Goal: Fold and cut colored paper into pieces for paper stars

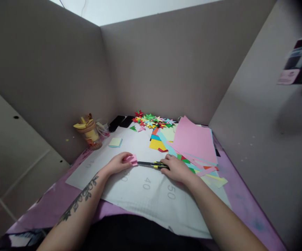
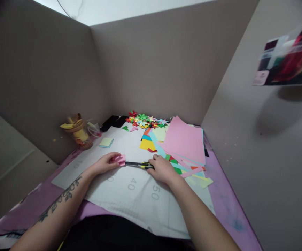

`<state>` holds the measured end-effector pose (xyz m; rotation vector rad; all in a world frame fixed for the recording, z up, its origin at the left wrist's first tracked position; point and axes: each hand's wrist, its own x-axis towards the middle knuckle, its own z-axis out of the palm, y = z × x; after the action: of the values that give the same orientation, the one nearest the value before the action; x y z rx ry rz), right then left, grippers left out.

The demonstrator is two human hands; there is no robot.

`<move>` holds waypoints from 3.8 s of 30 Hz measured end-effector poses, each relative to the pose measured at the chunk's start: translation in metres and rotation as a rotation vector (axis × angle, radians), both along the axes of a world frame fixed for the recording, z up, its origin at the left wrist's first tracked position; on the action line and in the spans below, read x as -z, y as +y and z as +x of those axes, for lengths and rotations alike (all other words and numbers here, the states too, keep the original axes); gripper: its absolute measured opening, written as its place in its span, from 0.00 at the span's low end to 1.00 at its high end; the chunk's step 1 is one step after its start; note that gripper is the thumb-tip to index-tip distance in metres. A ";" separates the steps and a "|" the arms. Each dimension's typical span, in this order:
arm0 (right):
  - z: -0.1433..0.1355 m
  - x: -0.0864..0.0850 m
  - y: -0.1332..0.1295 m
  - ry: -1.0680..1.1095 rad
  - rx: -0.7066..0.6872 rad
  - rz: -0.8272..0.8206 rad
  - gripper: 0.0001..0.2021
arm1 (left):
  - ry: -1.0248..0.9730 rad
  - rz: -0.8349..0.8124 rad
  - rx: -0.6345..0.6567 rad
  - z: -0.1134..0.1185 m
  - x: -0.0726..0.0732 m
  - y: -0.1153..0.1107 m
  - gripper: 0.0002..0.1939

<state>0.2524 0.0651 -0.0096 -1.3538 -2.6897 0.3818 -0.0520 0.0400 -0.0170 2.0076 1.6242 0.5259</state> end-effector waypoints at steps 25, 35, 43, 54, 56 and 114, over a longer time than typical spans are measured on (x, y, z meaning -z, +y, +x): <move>0.002 -0.010 -0.004 0.054 0.047 -0.005 0.15 | -0.076 -0.104 -0.040 -0.006 -0.007 0.000 0.25; 0.003 -0.009 -0.003 0.072 0.049 -0.006 0.15 | -0.089 -0.115 -0.038 -0.008 -0.003 0.002 0.26; 0.005 -0.007 -0.002 0.091 0.042 -0.012 0.15 | -0.056 -0.098 -0.033 -0.010 -0.002 0.003 0.26; 0.004 -0.007 -0.002 0.062 0.043 -0.033 0.17 | -0.019 -0.077 -0.015 -0.011 0.000 0.004 0.26; 0.004 -0.007 -0.002 0.046 0.037 -0.040 0.17 | -0.018 -0.065 -0.007 -0.011 0.001 0.004 0.26; -0.040 -0.001 -0.021 -0.137 -0.161 0.100 0.19 | 0.539 -0.134 0.018 0.028 0.000 0.055 0.10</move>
<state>0.2120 0.0445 -0.0089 -1.1816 -2.8961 0.1703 -0.0243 0.0954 -0.0168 2.1743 1.8766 -0.1507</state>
